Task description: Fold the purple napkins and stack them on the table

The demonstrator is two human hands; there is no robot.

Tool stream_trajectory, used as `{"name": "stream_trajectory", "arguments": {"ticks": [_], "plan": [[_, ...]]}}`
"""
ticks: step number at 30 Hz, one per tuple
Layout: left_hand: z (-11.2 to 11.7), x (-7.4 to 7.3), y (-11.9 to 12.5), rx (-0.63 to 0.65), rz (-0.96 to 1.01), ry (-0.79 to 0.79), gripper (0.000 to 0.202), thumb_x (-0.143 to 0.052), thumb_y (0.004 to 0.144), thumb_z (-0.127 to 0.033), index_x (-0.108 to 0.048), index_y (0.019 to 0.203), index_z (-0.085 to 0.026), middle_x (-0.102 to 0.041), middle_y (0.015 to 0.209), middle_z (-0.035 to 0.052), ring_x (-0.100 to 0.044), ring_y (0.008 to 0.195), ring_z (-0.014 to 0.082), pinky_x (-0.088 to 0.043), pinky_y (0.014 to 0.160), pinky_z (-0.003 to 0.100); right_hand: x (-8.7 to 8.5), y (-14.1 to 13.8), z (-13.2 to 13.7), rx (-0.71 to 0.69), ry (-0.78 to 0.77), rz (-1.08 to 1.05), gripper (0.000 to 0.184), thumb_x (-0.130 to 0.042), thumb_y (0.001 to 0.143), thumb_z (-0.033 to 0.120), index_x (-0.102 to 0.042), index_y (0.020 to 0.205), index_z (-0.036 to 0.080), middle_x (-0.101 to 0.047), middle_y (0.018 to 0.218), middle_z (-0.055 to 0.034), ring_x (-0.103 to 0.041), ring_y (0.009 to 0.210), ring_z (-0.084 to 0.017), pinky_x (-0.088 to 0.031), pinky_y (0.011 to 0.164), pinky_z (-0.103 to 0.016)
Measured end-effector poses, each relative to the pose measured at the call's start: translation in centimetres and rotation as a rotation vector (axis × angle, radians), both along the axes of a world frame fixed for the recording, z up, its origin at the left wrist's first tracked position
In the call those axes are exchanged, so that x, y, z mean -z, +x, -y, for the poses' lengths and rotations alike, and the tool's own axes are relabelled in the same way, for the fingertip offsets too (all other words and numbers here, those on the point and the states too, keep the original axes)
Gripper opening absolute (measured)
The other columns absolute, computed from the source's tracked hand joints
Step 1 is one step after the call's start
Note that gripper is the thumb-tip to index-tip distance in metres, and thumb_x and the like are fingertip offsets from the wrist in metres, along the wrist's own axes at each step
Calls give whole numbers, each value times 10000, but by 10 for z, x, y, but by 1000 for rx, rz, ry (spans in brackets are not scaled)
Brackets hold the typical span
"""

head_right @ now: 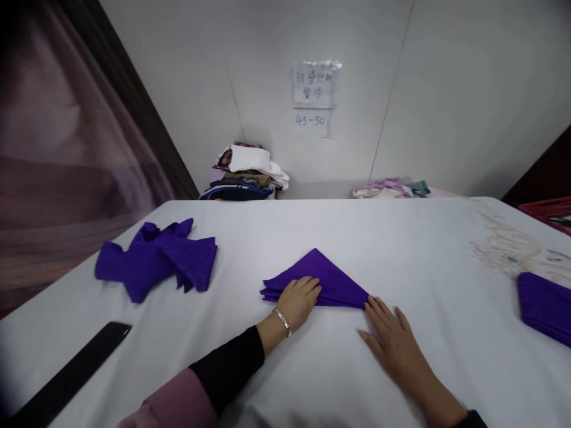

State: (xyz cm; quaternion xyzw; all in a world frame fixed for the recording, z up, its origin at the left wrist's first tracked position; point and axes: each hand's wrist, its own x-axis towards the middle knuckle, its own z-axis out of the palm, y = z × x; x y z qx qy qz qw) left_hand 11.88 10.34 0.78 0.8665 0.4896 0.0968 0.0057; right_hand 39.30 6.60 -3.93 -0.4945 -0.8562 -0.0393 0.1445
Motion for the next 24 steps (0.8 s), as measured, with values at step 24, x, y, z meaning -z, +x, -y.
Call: {"name": "stream_trajectory", "arguments": {"ticks": [24], "plan": [[13, -12, -94, -197, 139, 128, 194, -482, 854, -161, -666, 818, -212, -612, 834, 40, -500, 836, 174, -388, 739, 338, -1, 1, 0, -1, -26, -42, 587, -385, 888, 514, -335, 1387, 209, -406, 1404, -106, -331, 1308, -277, -282, 1032, -526]]}}
